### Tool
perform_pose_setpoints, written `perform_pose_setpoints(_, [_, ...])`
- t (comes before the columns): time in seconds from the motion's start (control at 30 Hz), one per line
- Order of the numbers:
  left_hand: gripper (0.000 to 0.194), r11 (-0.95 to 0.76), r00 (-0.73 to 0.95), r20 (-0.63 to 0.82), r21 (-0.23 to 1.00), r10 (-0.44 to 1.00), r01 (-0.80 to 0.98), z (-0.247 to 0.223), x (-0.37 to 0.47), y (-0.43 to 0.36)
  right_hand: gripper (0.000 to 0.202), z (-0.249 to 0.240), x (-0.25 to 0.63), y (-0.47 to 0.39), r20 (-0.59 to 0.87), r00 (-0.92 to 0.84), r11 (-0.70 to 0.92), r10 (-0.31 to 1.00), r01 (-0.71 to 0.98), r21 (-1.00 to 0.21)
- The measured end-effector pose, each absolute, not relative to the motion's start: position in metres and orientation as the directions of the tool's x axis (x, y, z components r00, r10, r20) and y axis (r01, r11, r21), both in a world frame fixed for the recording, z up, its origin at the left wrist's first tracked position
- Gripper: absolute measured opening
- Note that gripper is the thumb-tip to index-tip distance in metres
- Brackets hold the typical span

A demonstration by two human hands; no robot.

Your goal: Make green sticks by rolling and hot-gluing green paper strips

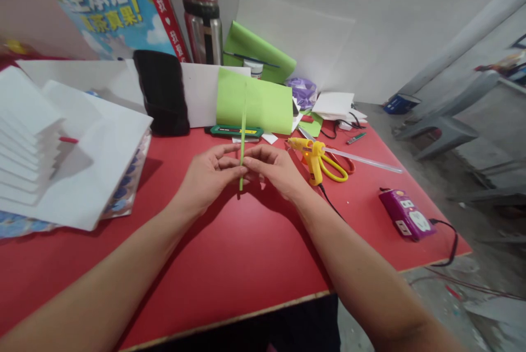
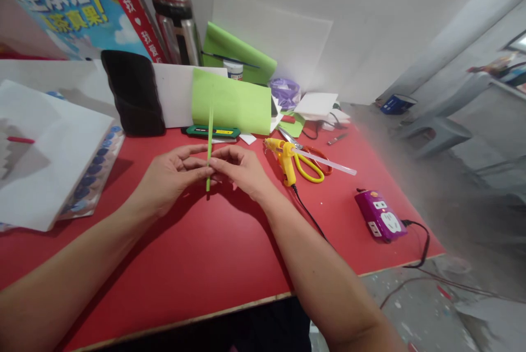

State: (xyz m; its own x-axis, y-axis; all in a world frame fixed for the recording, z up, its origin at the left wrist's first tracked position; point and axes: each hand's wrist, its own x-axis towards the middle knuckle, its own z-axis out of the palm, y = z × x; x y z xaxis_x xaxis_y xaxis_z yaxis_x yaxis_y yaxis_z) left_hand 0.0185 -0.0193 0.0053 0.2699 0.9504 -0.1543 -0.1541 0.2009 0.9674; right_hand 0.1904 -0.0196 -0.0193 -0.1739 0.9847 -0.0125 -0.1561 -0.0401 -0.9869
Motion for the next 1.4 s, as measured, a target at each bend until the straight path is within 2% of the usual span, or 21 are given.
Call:
perform_pose_setpoints(0.23, [0.053, 0.235, 0.296, -0.177, 0.956, 0.939, -0.175, 0.005, 0.021, -0.021, 0.034, -0.019, 0.191, -0.018, 0.027, -0.055, 0.018, 0.998, -0.157, -0.987])
perform_pose_setpoints(0.7, [0.056, 0.28, 0.367, -0.194, 0.939, 0.91, -0.199, 0.006, 0.023, -0.021, 0.04, -0.016, 0.191, -0.018, -0.011, 0.022, -0.006, 1.0, -0.217, -0.976])
perform_pose_setpoints(0.9, [0.054, 0.183, 0.287, -0.125, 0.966, 0.95, -0.184, 0.01, 0.015, -0.017, 0.041, -0.016, 0.194, -0.015, 0.025, 0.092, 0.049, 0.995, -0.267, -0.962])
perform_pose_setpoints(1.03, [0.059, 0.094, 0.206, -0.053, 0.976, 0.977, -0.195, 0.01, 0.006, -0.009, 0.035, -0.017, 0.196, -0.014, 0.061, 0.073, 0.076, 0.995, -0.226, -0.971])
perform_pose_setpoints(1.13, [0.061, 0.02, 0.145, 0.011, 0.977, 0.989, -0.21, 0.009, 0.003, -0.004, 0.023, -0.022, 0.199, -0.012, 0.084, 0.014, 0.085, 0.996, -0.158, -0.984])
perform_pose_setpoints(1.2, [0.057, -0.04, 0.095, 0.063, 0.973, 0.993, -0.228, 0.009, 0.001, -0.002, 0.023, -0.026, 0.2, -0.011, 0.107, -0.006, 0.106, 0.994, -0.071, -0.992])
perform_pose_setpoints(1.3, [0.048, -0.103, 0.019, 0.11, 0.969, 0.994, -0.225, 0.009, 0.0, 0.0, 0.034, -0.03, 0.196, -0.013, 0.167, -0.05, 0.174, 0.985, 0.234, -0.957])
perform_pose_setpoints(1.4, [0.042, -0.146, -0.038, 0.142, 0.97, 0.989, -0.195, 0.01, -0.001, 0.002, 0.062, -0.032, 0.183, -0.021, 0.158, -0.214, 0.257, 0.964, 0.604, -0.755])
